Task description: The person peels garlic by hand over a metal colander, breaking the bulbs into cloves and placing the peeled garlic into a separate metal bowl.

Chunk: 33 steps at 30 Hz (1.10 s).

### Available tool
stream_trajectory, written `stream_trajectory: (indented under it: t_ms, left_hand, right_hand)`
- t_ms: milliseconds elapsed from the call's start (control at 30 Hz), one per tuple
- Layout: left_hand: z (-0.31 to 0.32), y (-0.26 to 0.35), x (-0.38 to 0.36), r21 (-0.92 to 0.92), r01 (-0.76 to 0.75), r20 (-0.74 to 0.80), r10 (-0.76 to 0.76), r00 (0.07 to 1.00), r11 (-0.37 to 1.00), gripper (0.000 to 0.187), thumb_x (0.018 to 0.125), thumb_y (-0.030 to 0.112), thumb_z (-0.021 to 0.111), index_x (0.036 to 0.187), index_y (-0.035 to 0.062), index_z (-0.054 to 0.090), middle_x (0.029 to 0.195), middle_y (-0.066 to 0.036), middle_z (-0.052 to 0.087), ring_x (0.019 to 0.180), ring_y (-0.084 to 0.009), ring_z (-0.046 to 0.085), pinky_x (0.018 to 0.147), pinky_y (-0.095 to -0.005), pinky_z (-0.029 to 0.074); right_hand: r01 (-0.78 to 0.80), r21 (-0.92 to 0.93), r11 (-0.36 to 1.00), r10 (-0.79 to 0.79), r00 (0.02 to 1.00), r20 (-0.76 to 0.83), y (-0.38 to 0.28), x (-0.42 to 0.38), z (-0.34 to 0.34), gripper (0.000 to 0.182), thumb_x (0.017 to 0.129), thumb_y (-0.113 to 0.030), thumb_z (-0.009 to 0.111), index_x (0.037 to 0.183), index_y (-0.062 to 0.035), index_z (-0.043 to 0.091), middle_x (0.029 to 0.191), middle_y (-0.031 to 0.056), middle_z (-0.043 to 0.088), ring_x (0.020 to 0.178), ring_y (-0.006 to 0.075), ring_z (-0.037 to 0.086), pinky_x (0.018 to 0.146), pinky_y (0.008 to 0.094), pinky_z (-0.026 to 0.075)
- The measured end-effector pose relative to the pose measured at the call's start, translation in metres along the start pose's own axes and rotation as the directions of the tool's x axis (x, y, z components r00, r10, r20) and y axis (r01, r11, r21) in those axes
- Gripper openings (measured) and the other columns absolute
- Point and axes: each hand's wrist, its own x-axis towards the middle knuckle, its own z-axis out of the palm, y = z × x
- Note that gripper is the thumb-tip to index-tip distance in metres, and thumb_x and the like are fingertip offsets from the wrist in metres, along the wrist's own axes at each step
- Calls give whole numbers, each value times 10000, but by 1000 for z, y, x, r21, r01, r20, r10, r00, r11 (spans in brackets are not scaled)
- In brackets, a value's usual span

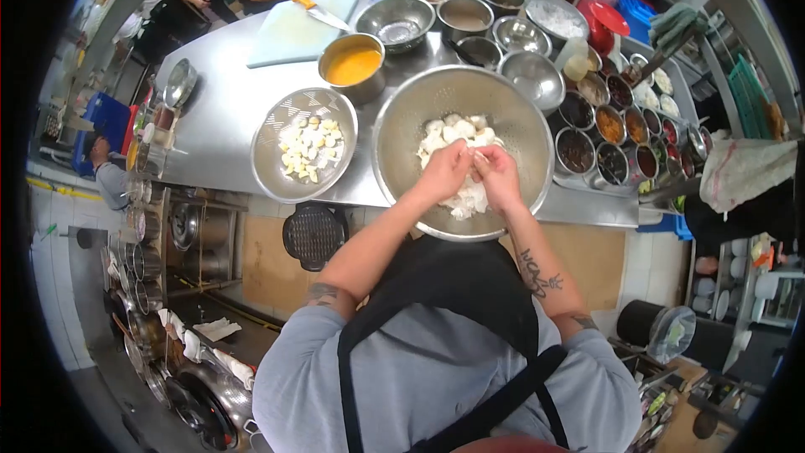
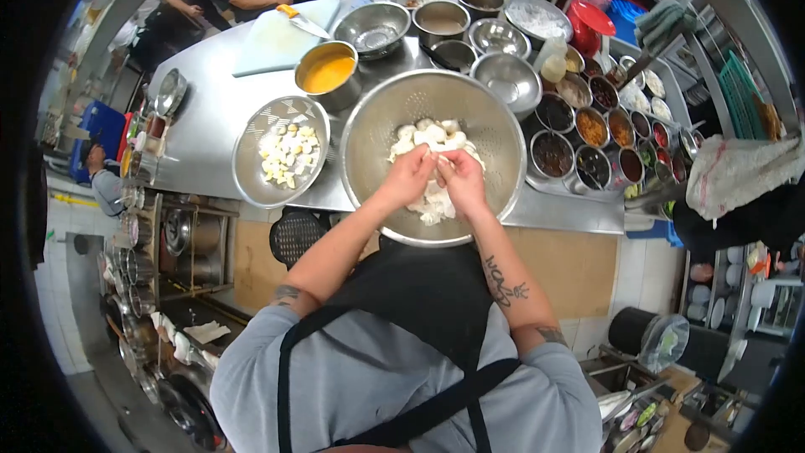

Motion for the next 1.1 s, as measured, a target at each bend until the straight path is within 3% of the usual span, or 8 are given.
stream_trajectory:
  t_ms: [133,333,667,700,800,833,933,1100]
  left_hand:
    - [2,-36,14,-202,111,133,-86,987,973,234,1008,269,511,888,74,561,713,-20,602,577,-101,526,501,-271,417]
    - [4,-11,9,-368,289,198,-229,953,884,246,1025,300,482,892,106,552,628,31,499,506,-79,479,445,-248,366]
    - [-13,-28,9,32,71,140,-75,987,997,334,1019,307,529,1151,19,636,742,-16,618,617,-96,555,586,-264,460]
    - [-16,-28,10,84,153,143,-164,976,985,454,1001,379,517,1236,4,618,1047,-203,692,929,-296,679,859,-371,508]
    - [-26,6,3,86,305,163,-315,935,949,458,1016,380,477,1263,17,609,1047,-195,691,983,-317,657,870,-371,507]
    - [-18,-12,3,102,17,-9,-16,1000,995,409,1020,356,476,1183,17,637,948,-166,691,879,-270,664,809,-375,507]
    - [-20,-23,8,-11,181,250,-173,953,983,356,1019,336,487,1073,22,646,850,-141,667,783,-226,634,748,-365,492]
    - [-12,-16,4,58,72,195,-82,977,996,311,1039,277,457,943,9,582,768,-93,633,698,-175,599,658,-346,479]
  right_hand:
    - [-179,104,978,170,981,88,-15,6,1,194,969,-134,605,1139,-41,596,1036,66,663,842,101,605,649,237,475]
    - [46,-394,918,-51,999,-4,-14,10,-13,307,809,-105,753,1056,14,616,858,63,619,759,141,617,560,286,507]
    - [-38,-221,975,30,999,-36,-10,12,-23,241,890,-67,674,1112,25,658,958,86,674,721,103,622,594,243,516]
    - [-25,-219,975,18,999,-33,-10,10,-24,242,887,-67,681,1109,27,654,956,86,672,722,103,622,595,243,516]
    - [-2,-260,966,-2,1000,-14,-7,11,-25,241,876,-63,697,1094,26,647,951,81,668,727,102,621,596,242,515]
    - [-5,-302,953,5,1000,1,-5,12,-26,236,871,-59,699,1086,21,648,948,76,666,731,100,621,595,242,515]
    - [51,-404,914,-38,999,39,-3,11,-20,235,856,-36,697,1079,10,640,932,56,656,763,97,610,636,258,514]
    - [162,-566,808,-145,987,76,-6,7,-6,337,847,-11,674,1168,-23,576,904,75,638,811,168,614,742,294,508]
